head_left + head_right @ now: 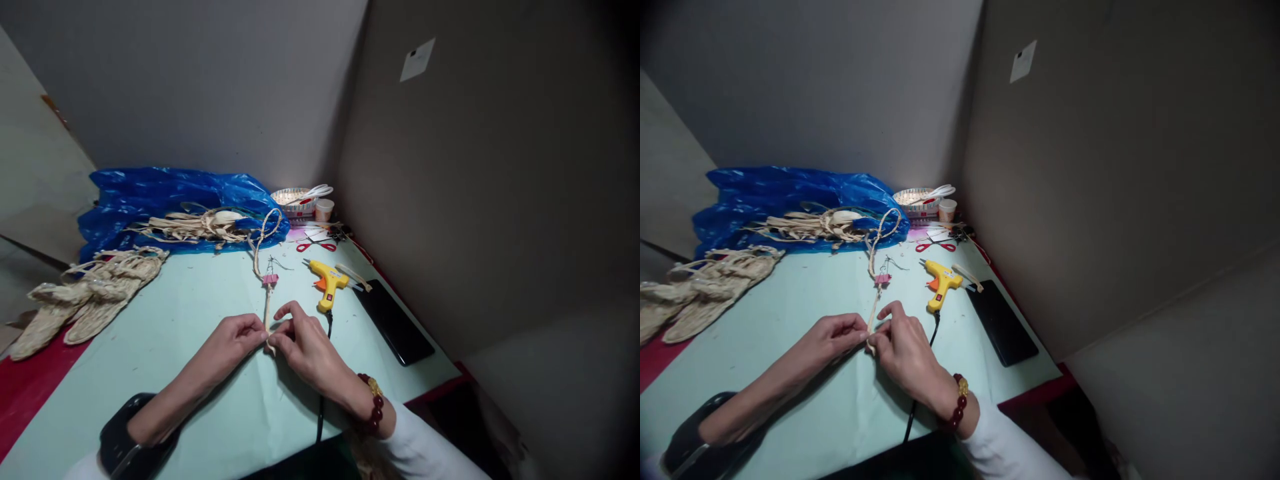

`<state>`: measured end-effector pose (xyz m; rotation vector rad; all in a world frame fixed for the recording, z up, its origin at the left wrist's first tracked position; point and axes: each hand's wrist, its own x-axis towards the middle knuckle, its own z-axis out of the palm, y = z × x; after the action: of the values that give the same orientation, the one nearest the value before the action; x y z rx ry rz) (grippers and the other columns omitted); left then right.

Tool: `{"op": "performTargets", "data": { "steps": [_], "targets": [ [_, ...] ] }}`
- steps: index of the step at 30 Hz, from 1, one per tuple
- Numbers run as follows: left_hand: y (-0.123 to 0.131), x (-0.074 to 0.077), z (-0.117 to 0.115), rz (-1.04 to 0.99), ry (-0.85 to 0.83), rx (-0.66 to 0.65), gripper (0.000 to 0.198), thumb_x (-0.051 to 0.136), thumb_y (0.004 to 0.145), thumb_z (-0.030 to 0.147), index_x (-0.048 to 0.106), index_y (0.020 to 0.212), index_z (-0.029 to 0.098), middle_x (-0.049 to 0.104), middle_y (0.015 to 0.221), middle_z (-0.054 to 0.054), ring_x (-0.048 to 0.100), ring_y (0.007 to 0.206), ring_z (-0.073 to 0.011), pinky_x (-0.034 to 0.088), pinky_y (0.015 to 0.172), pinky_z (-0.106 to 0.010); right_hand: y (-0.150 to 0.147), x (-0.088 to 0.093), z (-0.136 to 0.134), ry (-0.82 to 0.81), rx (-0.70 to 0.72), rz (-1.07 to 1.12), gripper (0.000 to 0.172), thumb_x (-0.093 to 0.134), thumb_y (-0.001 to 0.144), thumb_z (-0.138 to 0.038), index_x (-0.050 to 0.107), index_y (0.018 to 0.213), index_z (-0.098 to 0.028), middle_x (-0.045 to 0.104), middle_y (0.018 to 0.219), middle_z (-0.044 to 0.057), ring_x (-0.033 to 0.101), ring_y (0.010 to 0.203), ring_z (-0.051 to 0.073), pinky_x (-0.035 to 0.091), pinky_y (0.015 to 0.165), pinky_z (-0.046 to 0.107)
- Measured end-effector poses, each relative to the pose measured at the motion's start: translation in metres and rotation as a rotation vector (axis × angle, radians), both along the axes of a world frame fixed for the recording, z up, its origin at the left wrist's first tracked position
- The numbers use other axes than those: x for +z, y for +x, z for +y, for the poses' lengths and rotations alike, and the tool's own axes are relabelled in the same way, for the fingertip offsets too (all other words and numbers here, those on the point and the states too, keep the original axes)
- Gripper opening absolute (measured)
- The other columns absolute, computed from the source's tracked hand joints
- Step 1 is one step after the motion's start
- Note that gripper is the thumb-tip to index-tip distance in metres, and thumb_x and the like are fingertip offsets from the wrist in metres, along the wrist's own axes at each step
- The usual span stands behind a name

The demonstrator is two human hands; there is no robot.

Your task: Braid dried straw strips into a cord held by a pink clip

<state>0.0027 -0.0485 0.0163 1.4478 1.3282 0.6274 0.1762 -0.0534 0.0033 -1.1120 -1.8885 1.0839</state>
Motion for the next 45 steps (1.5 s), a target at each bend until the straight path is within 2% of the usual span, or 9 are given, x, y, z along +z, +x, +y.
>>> {"op": "performTargets", "data": {
  "steps": [5, 10, 16, 21, 28, 32, 35, 41, 45],
  "targets": [
    [-0.007, -0.009, 0.001, 0.040, 0.014, -0.007, 0.024, 0.054, 0.076, 0.040, 0.050, 0.066, 0.018, 0.041, 0.060, 0.006, 0.035, 0.058, -0.0114, 0.024, 0.054, -0.023, 0.004, 0.004, 0.002, 0.085, -0.009, -0.246, 0.011, 0.052, 0.085, -0.016, 0.062, 0.081, -0.017, 0.064, 0.068, -0.001, 0.052, 0.062, 0.012, 0.033, 0.062, 0.023],
    [-0.006, -0.010, -0.001, 0.140, 0.090, -0.024, 0.024, 0.048, 0.079, 0.038, 0.046, 0.065, 0.020, 0.039, 0.061, 0.006, 0.035, 0.060, -0.0123, 0.026, 0.055, -0.025, -0.001, 0.006, -0.002, 0.190, -0.108, -0.301, 0.011, 0.053, 0.082, -0.018, 0.061, 0.076, -0.017, 0.057, 0.061, -0.002, 0.044, 0.055, 0.010, 0.027, 0.055, 0.023],
    [0.002, -0.009, -0.003, 0.210, 0.154, 0.016, 0.024, 0.044, 0.080, 0.036, 0.044, 0.062, 0.020, 0.044, 0.060, 0.004, 0.039, 0.061, -0.0135, 0.030, 0.057, -0.026, -0.009, -0.009, -0.007, 0.560, -0.027, -0.332, 0.013, 0.049, 0.082, -0.016, 0.052, 0.070, -0.017, 0.054, 0.063, 0.000, 0.043, 0.059, 0.012, 0.030, 0.059, 0.026],
    [0.000, -0.015, -0.003, -0.131, -0.066, 0.016, 0.024, 0.049, 0.079, 0.037, 0.042, 0.063, 0.020, 0.033, 0.049, 0.009, 0.026, 0.047, -0.0082, 0.018, 0.046, -0.023, -0.010, -0.015, -0.008, 0.902, 0.063, -0.457, 0.013, 0.046, 0.085, -0.013, 0.053, 0.075, -0.015, 0.053, 0.068, 0.003, 0.040, 0.063, 0.016, 0.028, 0.059, 0.032],
    [-0.004, -0.016, -0.009, -0.597, -0.292, 0.051, 0.025, 0.060, 0.081, 0.036, 0.044, 0.072, 0.020, 0.022, 0.055, 0.012, 0.008, 0.047, -0.0055, 0.007, 0.044, -0.022, -0.015, -0.004, -0.013, 1.150, 0.061, -0.555, 0.018, 0.043, 0.088, -0.004, 0.058, 0.081, -0.009, 0.053, 0.071, 0.006, 0.042, 0.066, 0.018, 0.027, 0.058, 0.033],
    [-0.008, -0.013, -0.010, -0.621, -0.301, 0.043, 0.029, 0.063, 0.081, 0.036, 0.043, 0.069, 0.019, 0.021, 0.056, 0.011, 0.008, 0.048, -0.0050, 0.007, 0.044, -0.022, -0.011, -0.003, -0.014, 1.055, 0.121, -0.565, 0.014, 0.045, 0.088, -0.008, 0.058, 0.084, -0.012, 0.057, 0.077, 0.006, 0.046, 0.069, 0.018, 0.031, 0.061, 0.033],
    [-0.010, -0.011, -0.008, -0.563, -0.304, 0.041, 0.029, 0.066, 0.079, 0.036, 0.045, 0.070, 0.018, 0.022, 0.053, 0.012, 0.008, 0.046, -0.0042, 0.006, 0.043, -0.022, -0.005, 0.001, -0.015, 0.755, 0.126, -0.400, 0.011, 0.053, 0.086, -0.024, 0.059, 0.089, -0.015, 0.060, 0.076, 0.004, 0.050, 0.071, 0.018, 0.036, 0.065, 0.032],
    [-0.008, -0.005, -0.006, -0.472, -0.243, 0.071, 0.032, 0.064, 0.079, 0.043, 0.046, 0.071, 0.018, 0.025, 0.053, 0.011, 0.012, 0.046, -0.0045, 0.007, 0.044, -0.023, -0.001, 0.007, -0.008, 0.273, -0.142, -0.081, 0.023, 0.056, 0.089, -0.034, 0.059, 0.104, -0.017, 0.066, 0.089, 0.004, 0.058, 0.079, 0.015, 0.042, 0.074, 0.026],
    [-0.005, -0.005, -0.007, -0.380, -0.196, 0.092, 0.033, 0.065, 0.076, 0.046, 0.048, 0.070, 0.017, 0.033, 0.052, 0.010, 0.018, 0.045, -0.0037, 0.009, 0.044, -0.021, -0.002, 0.009, -0.005, 0.116, -0.013, -0.085, 0.018, 0.052, 0.092, -0.033, 0.062, 0.093, -0.018, 0.066, 0.086, 0.002, 0.056, 0.076, 0.013, 0.040, 0.070, 0.024]
  ]
}}
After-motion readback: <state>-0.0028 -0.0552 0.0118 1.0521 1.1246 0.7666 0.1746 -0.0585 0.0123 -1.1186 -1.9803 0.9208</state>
